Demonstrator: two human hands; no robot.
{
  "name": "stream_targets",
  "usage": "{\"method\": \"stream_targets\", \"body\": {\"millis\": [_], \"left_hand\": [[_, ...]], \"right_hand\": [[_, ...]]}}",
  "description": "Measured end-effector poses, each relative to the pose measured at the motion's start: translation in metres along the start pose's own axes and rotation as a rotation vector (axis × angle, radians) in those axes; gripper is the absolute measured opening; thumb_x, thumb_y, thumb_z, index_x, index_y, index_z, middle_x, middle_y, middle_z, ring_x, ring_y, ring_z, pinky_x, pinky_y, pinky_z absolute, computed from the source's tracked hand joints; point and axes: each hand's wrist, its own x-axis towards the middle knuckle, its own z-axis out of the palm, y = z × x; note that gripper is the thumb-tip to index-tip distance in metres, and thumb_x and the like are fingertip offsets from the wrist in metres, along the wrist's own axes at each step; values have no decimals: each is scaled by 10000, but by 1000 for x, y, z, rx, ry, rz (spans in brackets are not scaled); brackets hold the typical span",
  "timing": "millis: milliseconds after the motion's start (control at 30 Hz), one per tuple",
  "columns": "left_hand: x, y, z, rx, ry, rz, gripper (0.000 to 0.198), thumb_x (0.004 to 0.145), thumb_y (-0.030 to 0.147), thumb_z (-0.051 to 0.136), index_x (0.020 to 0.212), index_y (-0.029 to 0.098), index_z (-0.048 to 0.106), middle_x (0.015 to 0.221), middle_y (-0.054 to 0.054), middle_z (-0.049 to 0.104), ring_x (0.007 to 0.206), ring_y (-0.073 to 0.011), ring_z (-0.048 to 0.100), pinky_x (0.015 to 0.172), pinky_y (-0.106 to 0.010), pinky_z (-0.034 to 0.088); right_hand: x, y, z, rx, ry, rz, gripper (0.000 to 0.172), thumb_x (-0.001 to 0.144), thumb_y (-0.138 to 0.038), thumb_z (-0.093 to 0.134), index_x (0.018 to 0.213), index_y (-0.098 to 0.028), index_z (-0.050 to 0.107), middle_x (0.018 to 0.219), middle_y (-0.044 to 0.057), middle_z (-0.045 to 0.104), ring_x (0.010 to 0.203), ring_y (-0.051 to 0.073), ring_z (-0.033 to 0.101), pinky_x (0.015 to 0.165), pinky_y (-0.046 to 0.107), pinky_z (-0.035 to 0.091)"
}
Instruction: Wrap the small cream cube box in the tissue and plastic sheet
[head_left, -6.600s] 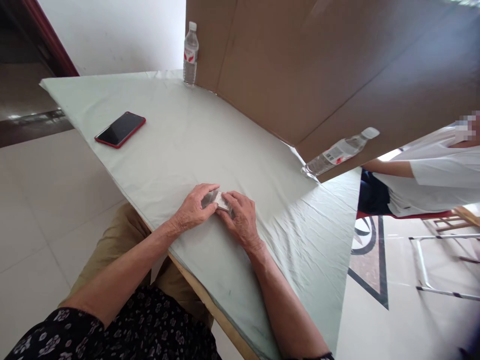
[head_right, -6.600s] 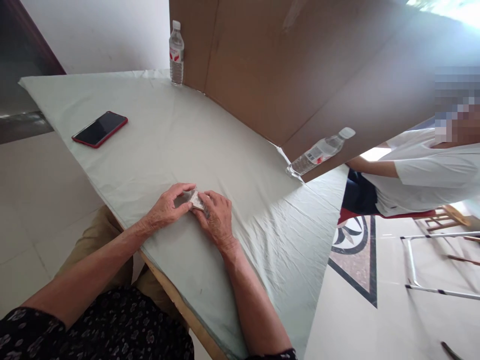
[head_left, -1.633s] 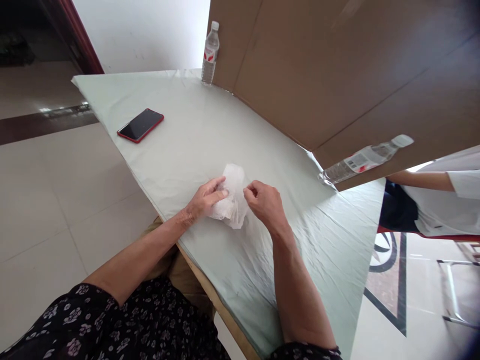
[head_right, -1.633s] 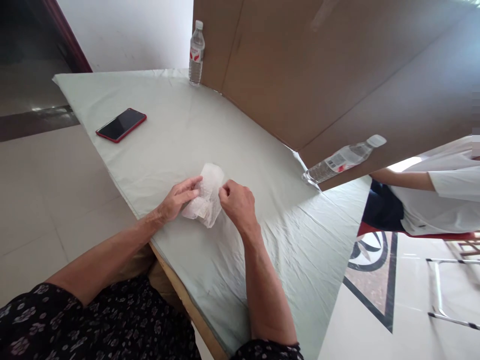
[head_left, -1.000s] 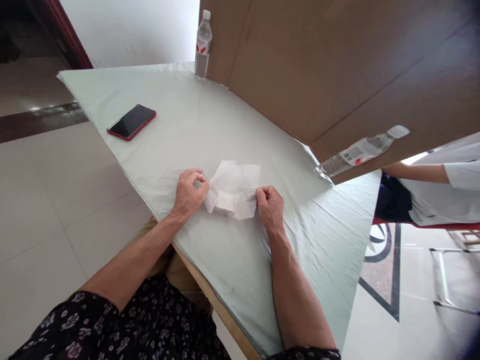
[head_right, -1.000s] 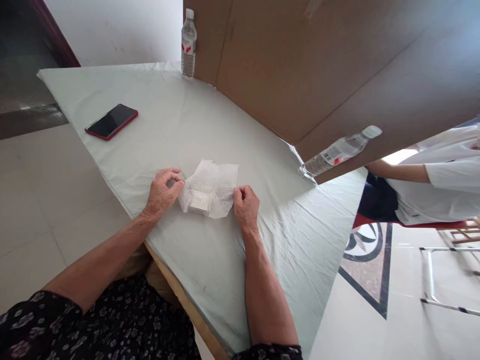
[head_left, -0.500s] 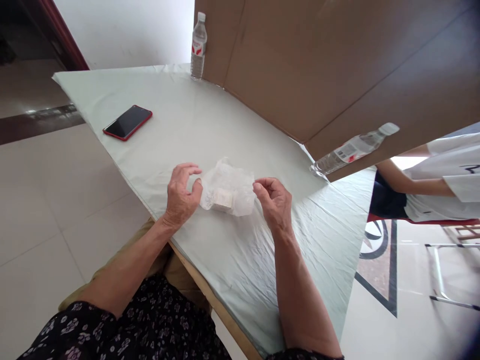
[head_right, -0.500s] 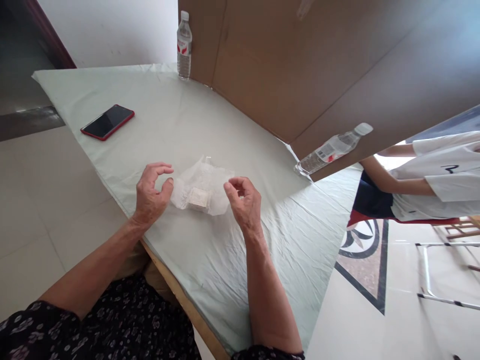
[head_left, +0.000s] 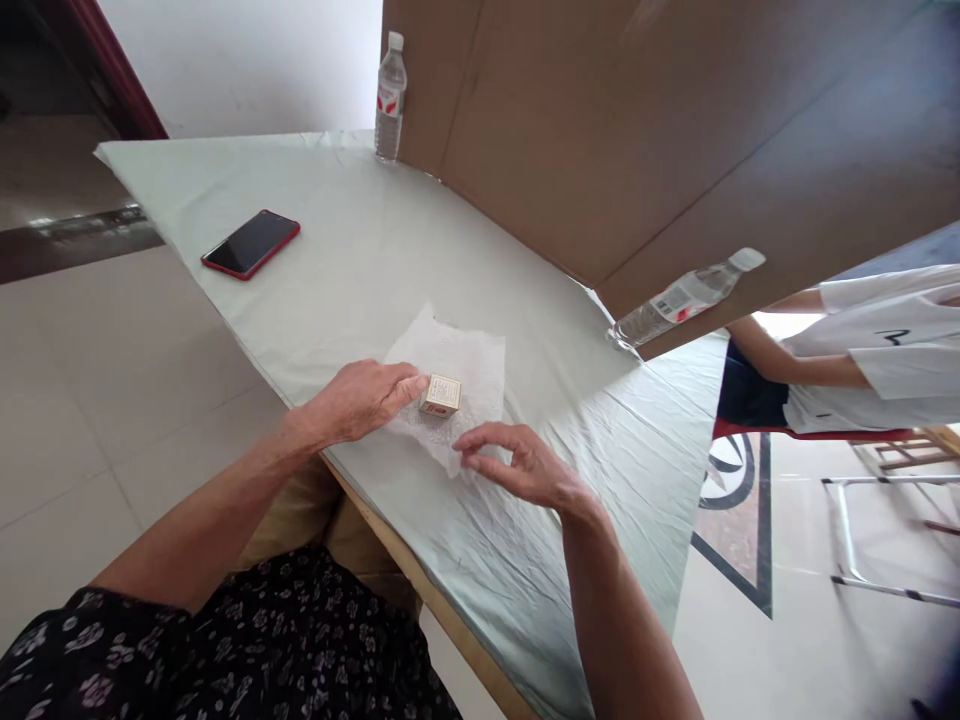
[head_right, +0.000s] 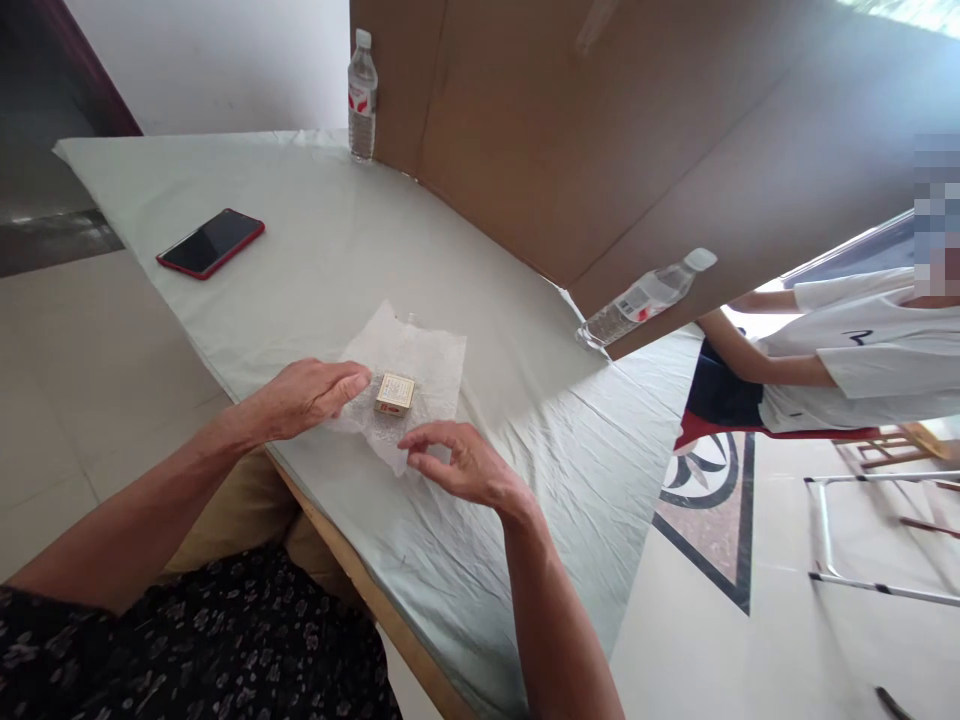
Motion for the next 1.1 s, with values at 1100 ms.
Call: {"method": "stream_targets", "body": {"millis": [1100], "left_hand": [[-24,-9,42,178,99,87,475,804,413,696,1220,188,641,1323,-162,583,1232,-373,500,1023,-506,424]], "right_hand": [[-46,58,-3,-527,1027,155,524,876,-446,618,1340,-212,550,1436,179,543,1350,339,497,1050,585,441]]}}
